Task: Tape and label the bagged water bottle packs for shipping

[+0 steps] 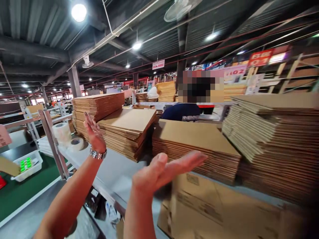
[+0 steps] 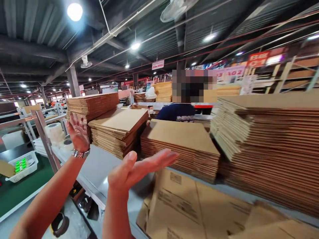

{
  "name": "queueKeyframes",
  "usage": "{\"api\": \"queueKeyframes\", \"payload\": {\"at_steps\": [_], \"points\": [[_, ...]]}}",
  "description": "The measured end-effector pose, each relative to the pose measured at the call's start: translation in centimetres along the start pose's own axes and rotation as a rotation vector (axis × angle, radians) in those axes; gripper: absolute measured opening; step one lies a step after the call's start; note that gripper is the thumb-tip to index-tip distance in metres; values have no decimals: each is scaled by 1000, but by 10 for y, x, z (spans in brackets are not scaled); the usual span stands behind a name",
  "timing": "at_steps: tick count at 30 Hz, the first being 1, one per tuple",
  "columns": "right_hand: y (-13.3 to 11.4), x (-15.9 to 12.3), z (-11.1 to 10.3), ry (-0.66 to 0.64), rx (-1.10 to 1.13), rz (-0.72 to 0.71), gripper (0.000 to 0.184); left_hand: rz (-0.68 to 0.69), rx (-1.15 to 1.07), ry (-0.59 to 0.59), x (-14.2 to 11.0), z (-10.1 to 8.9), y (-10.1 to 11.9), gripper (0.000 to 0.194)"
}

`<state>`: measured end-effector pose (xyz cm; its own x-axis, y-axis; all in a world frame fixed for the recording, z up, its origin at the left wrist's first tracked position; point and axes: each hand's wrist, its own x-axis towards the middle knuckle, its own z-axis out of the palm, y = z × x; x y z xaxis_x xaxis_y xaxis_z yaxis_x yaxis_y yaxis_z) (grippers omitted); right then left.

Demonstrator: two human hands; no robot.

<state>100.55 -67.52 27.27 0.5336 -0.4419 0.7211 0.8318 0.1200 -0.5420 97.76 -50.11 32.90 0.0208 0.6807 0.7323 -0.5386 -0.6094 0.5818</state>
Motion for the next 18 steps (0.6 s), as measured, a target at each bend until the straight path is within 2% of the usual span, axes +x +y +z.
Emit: {"api": "queueKeyframes", "payload": {"at_steps": [4,9,14,18], "points": [[-6,-1,-3,-9,9,17,76,23,15,-4,-3,0,2,80],[-6,-4,-3,-34,4,47,78,123,-106,63,-17,7,21,85],[-7,-5,-5,-41,-18,45,79,152,-51,44,-32,12,32,82],[-8,-4,-6,-27,-27,65,78,241,-61,28,-36,13,35,87]]}}
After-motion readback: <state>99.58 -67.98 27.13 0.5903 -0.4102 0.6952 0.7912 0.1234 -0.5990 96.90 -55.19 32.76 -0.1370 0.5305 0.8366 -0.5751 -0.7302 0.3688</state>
